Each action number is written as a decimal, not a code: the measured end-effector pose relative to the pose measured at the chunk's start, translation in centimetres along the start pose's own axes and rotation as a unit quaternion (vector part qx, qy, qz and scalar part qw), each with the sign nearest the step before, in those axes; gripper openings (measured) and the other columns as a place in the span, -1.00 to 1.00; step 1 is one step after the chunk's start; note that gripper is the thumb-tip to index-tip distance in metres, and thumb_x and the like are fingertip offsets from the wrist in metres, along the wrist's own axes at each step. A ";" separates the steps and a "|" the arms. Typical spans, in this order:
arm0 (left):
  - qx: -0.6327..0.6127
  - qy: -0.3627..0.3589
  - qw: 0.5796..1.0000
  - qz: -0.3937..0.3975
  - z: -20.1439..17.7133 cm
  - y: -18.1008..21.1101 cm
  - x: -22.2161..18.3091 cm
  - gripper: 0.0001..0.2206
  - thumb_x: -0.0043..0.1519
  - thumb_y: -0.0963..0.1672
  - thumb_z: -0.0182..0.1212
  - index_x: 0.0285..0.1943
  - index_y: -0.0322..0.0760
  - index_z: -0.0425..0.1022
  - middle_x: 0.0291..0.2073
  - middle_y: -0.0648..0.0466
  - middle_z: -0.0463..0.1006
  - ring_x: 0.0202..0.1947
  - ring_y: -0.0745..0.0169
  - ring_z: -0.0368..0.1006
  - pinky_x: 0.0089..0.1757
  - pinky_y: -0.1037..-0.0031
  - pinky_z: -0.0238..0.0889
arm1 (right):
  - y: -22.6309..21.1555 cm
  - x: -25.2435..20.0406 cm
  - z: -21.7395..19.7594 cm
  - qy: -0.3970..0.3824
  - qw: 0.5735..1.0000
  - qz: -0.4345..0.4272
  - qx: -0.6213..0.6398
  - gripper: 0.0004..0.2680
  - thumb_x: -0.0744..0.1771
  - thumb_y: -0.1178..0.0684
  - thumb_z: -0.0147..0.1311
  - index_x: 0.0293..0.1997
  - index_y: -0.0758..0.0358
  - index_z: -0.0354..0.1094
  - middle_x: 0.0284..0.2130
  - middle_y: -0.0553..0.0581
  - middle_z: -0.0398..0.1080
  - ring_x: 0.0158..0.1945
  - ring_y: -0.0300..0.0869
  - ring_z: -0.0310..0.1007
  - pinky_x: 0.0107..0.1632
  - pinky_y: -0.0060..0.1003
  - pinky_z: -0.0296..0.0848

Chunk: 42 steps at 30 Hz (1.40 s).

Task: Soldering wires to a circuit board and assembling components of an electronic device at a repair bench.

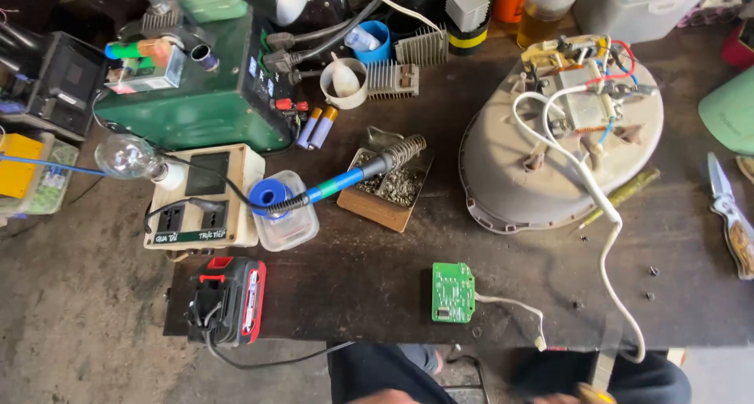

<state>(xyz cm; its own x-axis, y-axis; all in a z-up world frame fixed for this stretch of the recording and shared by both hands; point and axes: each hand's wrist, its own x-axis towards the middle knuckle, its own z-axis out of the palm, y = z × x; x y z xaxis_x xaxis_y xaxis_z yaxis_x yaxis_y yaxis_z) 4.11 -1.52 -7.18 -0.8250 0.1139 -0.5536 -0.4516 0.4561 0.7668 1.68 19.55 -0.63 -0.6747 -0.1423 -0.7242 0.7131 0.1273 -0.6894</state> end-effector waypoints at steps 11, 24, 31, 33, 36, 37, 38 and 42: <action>0.503 0.357 0.787 0.025 -25.0 7.2 -5.2 -0.42 0.17 -0.10 0.27 0.42 -0.21 0.25 -0.01 -0.22 0.47 0.01 -0.26 0.41 -0.07 0.04 0.44 | -6.0 -0.4 9.4 -0.114 0.775 -0.607 -0.134 -0.58 0.20 -0.02 0.41 0.13 0.12 0.35 -0.13 0.07 0.67 -0.16 -0.24 0.77 -0.10 -0.38 0.70; 0.322 0.430 0.831 0.142 -18.4 6.1 -9.7 -0.58 0.19 0.04 0.24 0.21 -0.07 0.41 -0.17 -0.01 0.51 -0.26 0.09 0.57 -0.42 0.34 0.52 | -14.8 3.6 15.8 0.095 0.873 -0.469 -0.093 -0.84 0.37 -0.02 0.06 -0.14 0.06 0.61 -0.40 -0.03 0.43 -0.32 -0.32 0.41 -0.21 -0.39 0.33; 0.092 0.466 0.864 0.166 -12.5 2.2 -6.8 -0.52 0.04 -0.05 0.35 0.18 -0.11 0.40 -0.05 -0.02 0.47 -0.30 0.06 0.60 -0.41 0.41 0.60 | -15.4 6.3 17.0 0.122 0.883 -0.441 -0.104 -0.88 0.29 0.00 0.20 -0.22 0.16 0.56 -0.47 -0.05 0.56 -0.43 -0.40 0.40 -0.35 -0.43 0.40; 0.111 0.475 0.853 0.187 -12.3 1.7 -5.7 -0.50 0.06 -0.09 0.37 0.21 -0.19 0.38 -0.06 -0.07 0.42 -0.16 -0.08 0.54 -0.27 0.24 0.50 | -15.4 6.7 17.0 0.129 0.882 -0.433 -0.137 -0.89 0.27 0.00 0.20 -0.24 0.12 0.58 -0.46 -0.07 0.61 -0.42 -0.40 0.48 -0.29 -0.45 0.44; 0.143 0.478 0.846 0.189 -12.4 1.7 -4.8 -0.52 0.10 -0.02 0.35 0.21 -0.15 0.41 -0.08 -0.03 0.41 -0.24 0.01 0.57 -0.38 0.30 0.53 | -15.3 6.8 17.0 0.134 0.865 -0.462 -0.143 -0.89 0.28 0.02 0.19 -0.23 0.12 0.58 -0.45 -0.06 0.62 -0.43 -0.42 0.47 -0.29 -0.47 0.43; 0.142 0.477 0.846 0.190 -12.4 1.6 -4.6 -0.52 0.10 -0.02 0.35 0.21 -0.15 0.41 -0.08 -0.03 0.41 -0.24 0.01 0.57 -0.38 0.30 0.53 | -15.3 6.9 17.0 0.135 0.865 -0.462 -0.144 -0.89 0.28 0.02 0.19 -0.23 0.12 0.58 -0.45 -0.06 0.62 -0.43 -0.42 0.47 -0.29 -0.47 0.43; 0.153 0.474 0.850 0.169 -12.3 1.6 -4.4 -0.49 0.10 0.00 0.34 0.25 -0.08 0.40 -0.08 -0.02 0.39 -0.21 0.01 0.57 -0.37 0.27 0.53 | -15.3 7.0 17.0 0.142 0.858 -0.470 -0.153 -0.90 0.28 0.02 0.18 -0.26 0.12 0.58 -0.53 -0.08 0.57 -0.50 -0.42 0.40 -0.36 -0.46 0.39; 0.186 0.476 0.848 0.141 -12.1 1.4 -4.1 -0.44 0.12 0.03 0.33 0.34 0.01 0.37 -0.07 0.01 0.37 -0.18 -0.02 0.56 -0.35 0.24 0.53 | -15.5 7.2 16.9 0.150 0.839 -0.495 -0.167 -0.92 0.26 0.04 0.18 -0.30 0.13 0.56 -0.52 -0.07 0.58 -0.50 -0.43 0.44 -0.39 -0.47 0.42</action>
<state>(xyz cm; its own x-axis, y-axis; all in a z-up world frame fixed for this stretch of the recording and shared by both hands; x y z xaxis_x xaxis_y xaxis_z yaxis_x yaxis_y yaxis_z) 2.72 -12.07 0.09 -0.8627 -0.4187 0.2835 -0.1989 0.7965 0.5710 -11.06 0.00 5.13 -0.9583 -0.0940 0.2700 -0.2854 0.3681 -0.8849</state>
